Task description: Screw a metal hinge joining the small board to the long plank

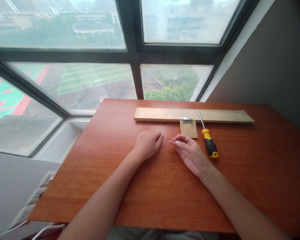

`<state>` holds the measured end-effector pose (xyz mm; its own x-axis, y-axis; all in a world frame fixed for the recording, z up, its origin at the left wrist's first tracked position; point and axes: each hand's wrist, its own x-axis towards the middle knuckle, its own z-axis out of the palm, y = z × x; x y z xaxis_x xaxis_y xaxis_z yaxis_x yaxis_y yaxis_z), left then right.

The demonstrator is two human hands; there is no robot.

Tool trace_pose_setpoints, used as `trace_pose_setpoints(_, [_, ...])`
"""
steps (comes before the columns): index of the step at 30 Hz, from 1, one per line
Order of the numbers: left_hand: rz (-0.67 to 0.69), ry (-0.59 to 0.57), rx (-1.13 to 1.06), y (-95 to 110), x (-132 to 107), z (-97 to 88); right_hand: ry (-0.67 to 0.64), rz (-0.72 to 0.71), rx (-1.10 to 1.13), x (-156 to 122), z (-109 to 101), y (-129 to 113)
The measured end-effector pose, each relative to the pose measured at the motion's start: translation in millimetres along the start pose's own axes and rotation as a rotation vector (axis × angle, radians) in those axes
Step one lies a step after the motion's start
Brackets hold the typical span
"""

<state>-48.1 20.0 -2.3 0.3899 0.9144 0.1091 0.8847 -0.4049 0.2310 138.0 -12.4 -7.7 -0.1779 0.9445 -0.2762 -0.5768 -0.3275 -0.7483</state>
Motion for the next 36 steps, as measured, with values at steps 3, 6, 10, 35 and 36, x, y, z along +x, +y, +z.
trace_pose_setpoints(3, [0.004, -0.005, -0.011, -0.7, 0.3, 0.6, -0.014, -0.009, -0.021, -0.4, 1.4, -0.5])
trace_pose_setpoints(6, [0.002, -0.005, -0.013, -0.8, 0.4, 0.9, -0.027, -0.018, -0.038, -0.7, 2.1, -0.6])
trace_pose_setpoints(10, [-0.002, -0.003, -0.012, -0.3, 0.2, 0.8, -0.033, -0.028, -0.053, -0.9, 2.2, -0.1])
trace_pose_setpoints(35, [-0.017, -0.024, -0.001, 0.1, 1.0, -1.4, -0.057, 0.007, 0.025, 2.3, -1.1, -0.7])
trace_pose_setpoints(36, [-0.018, -0.022, 0.001, 0.2, 0.9, -1.6, -0.06, 0.003, 0.027, 2.2, -1.0, -1.2])
